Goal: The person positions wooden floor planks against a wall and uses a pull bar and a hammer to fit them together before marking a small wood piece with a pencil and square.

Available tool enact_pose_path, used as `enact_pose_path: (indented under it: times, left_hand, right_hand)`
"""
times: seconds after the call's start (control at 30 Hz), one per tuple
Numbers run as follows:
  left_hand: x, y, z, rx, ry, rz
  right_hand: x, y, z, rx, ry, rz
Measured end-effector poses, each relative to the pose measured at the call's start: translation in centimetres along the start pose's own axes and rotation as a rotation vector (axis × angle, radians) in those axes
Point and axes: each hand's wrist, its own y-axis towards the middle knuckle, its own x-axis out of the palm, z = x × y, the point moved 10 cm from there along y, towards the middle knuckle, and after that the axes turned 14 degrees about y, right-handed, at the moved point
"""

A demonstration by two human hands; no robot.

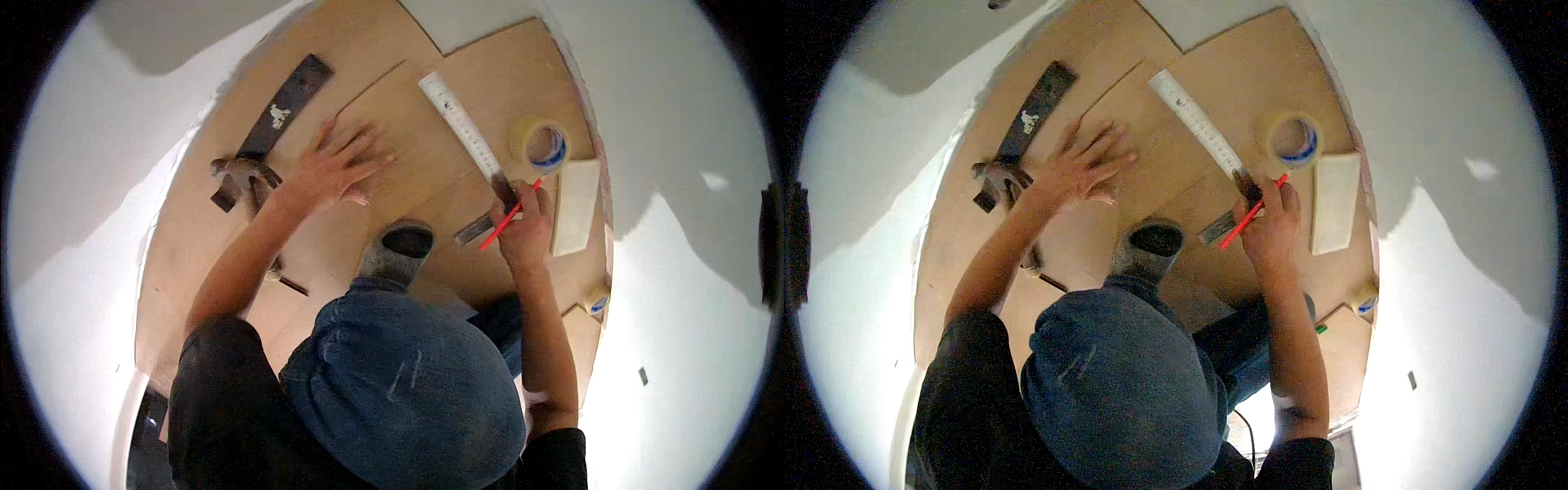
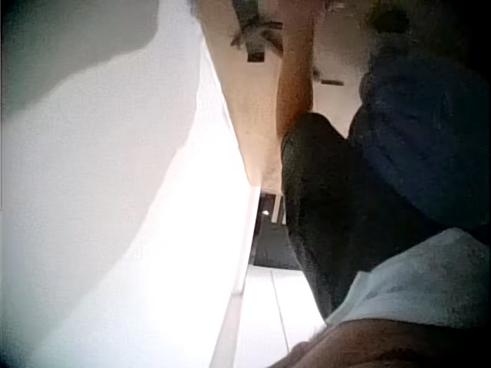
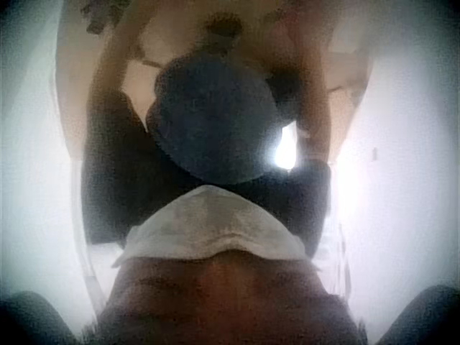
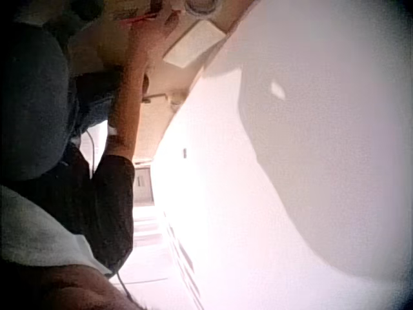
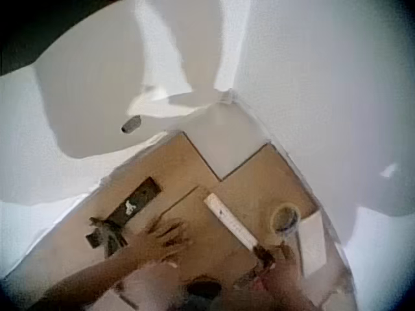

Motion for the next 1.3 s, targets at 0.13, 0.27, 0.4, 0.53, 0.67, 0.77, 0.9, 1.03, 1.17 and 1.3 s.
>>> enact_pose_path:
  times: [0.13, 0.27, 0.4, 0.53, 0.67, 0.77, 0.9, 1.03, 1.17, 1.3]
  left_hand:
    - [-3.4, 6.1, 1.5, 0.041, 0.059, 0.249]
    - [-4.4, 5.7, 2.3, -0.095, 0.044, 0.350]
    - [-4.2, 2.2, 4.0, -0.128, -0.064, 0.451]
    - [-2.6, 2.0, 4.9, -0.159, 0.028, 0.392]
    - [-1.8, 2.9, 4.8, -0.169, 0.074, 0.347]
    - [-1.7, 3.1, 4.5, -0.190, 0.088, 0.331]
    - [-2.0, 2.8, 3.8, -0.225, 0.174, 0.332]
    - [-1.9, 2.6, 3.6, -0.186, 0.181, 0.335]
    - [-1.2, 1.7, 3.6, -0.140, 0.111, 0.357]
    - [-0.7, 1.6, 3.1, -0.160, 0.055, 0.405]
  right_hand:
    - [0.3, -3.2, 2.3, 0.099, -0.045, 0.011]
    - [1.3, -4.2, 3.8, 0.105, -0.087, -0.005]
    - [4.1, -4.2, 3.8, 0.105, -0.010, -0.045]
    - [6.9, -3.8, 2.8, 0.075, -0.019, -0.095]
    - [7.6, -3.2, 2.9, 0.043, -0.075, -0.107]
    - [7.5, -2.8, 3.3, 0.009, -0.029, -0.084]
    - [7.0, -2.9, 3.9, -0.011, -0.005, -0.010]
    - [6.9, -3.0, 3.5, -0.067, -0.017, 0.053]
    - [6.9, -3.0, 3.0, -0.100, -0.040, 0.071]
    - [7.4, -2.9, 3.5, -0.019, 0.015, 0.031]
